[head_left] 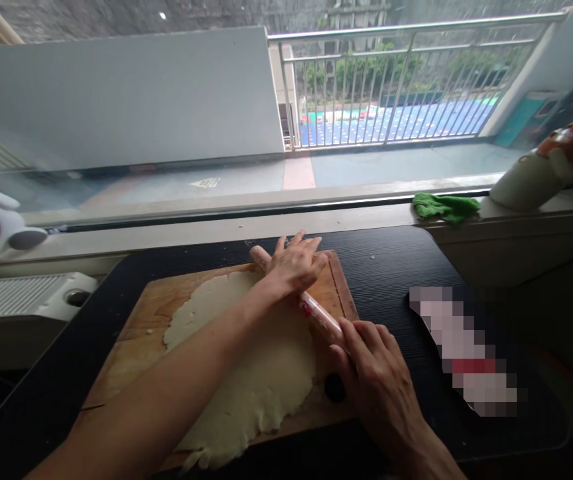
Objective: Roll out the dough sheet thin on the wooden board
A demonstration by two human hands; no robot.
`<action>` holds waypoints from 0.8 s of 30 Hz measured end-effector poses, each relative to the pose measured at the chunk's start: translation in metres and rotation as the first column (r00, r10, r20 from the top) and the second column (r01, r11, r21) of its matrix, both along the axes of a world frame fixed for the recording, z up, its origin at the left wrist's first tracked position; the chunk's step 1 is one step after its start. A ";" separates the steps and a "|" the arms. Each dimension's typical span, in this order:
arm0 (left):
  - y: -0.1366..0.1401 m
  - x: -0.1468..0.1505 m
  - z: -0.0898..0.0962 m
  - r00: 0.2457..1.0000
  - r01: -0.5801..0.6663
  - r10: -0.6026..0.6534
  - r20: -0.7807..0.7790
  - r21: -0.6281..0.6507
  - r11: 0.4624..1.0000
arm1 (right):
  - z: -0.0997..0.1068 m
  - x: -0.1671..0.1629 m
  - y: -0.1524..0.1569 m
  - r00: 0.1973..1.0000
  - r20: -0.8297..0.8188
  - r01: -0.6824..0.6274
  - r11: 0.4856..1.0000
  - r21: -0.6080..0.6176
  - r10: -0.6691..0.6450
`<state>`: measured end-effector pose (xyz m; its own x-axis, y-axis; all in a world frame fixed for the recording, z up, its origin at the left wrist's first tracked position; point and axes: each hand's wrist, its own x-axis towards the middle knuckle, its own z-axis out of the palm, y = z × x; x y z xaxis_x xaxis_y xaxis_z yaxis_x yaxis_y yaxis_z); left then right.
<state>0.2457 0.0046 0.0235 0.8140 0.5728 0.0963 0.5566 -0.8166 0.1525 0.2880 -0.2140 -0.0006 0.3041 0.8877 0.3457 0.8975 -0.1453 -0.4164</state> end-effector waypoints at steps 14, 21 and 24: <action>-0.022 -0.068 -0.003 0.999 -0.045 0.042 0.032 0.103 0.994 | 0.000 -0.015 -0.001 0.996 0.047 -0.081 0.997 -0.004 0.081; -0.003 0.011 0.000 1.000 -0.006 0.006 0.005 0.021 1.000 | 0.001 0.007 0.002 0.997 0.050 0.054 0.998 -0.038 -0.052; -0.009 -0.010 -0.001 1.000 -0.007 0.007 0.008 0.028 1.000 | 0.000 0.000 -0.001 0.997 0.069 0.038 0.999 -0.019 -0.036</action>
<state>0.2362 -0.0046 0.0226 0.8090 0.5757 0.1186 0.5614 -0.8166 0.1344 0.2884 -0.2146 -0.0008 0.3130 0.8835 0.3485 0.9178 -0.1870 -0.3504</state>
